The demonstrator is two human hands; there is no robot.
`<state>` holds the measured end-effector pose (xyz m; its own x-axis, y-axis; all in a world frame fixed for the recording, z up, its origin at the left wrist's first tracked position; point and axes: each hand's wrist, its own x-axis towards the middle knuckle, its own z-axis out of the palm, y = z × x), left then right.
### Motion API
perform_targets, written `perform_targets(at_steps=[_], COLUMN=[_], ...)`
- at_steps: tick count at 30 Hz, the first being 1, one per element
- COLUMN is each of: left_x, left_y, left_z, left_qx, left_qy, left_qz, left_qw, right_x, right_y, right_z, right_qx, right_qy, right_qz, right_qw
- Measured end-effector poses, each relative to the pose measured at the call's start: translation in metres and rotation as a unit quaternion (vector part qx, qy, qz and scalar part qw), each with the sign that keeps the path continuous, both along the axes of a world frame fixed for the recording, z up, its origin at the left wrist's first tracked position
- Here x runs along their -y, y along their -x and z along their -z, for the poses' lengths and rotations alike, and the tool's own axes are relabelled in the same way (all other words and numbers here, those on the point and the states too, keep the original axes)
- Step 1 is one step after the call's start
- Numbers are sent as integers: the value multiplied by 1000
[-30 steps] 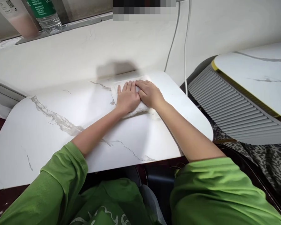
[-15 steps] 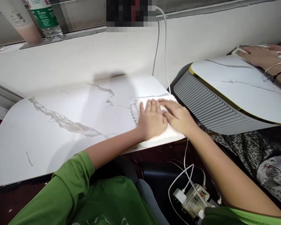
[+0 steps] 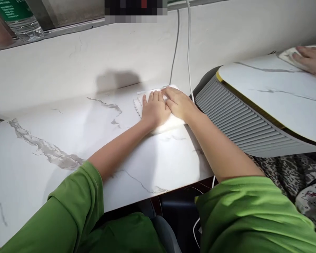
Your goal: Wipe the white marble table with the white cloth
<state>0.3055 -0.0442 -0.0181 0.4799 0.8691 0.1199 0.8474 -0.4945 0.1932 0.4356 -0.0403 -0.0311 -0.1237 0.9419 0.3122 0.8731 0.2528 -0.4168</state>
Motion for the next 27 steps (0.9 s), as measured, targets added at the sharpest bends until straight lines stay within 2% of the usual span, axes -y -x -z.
perform_targets(at_steps=[4, 7, 10, 13, 16, 20, 23, 27], left_x=[-44, -68, -80, -80, -69, -40, -8, 46], left_y=[-1, -2, -3, -3, 0, 7, 15, 29], left_z=[0, -1, -1, 1, 1, 0, 0, -3], left_qx=[15, 16, 16, 14, 14, 1, -7, -17], left_qy=[9, 14, 13, 11, 1, -8, -25, -37], left_qz=[2, 6, 0, -3, 5, 17, 42, 85], left_qw=[1000, 1000, 1000, 1000, 1000, 1000, 999, 996], right_x=[-42, -62, -70, -69, -58, -29, 4, 66], right_y=[0, 0, -1, -1, 4, 9, 10, 16], right_z=[2, 2, 4, 4, 2, 2, 5, 7], right_qx=[15, 9, -8, -13, -1, 8, 1, -6], right_qy=[21, 16, 2, -1, 8, -2, -28, -43], right_qz=[45, 65, 66, 71, 73, 59, 45, 38], right_qw=[999, 998, 998, 997, 997, 998, 999, 998])
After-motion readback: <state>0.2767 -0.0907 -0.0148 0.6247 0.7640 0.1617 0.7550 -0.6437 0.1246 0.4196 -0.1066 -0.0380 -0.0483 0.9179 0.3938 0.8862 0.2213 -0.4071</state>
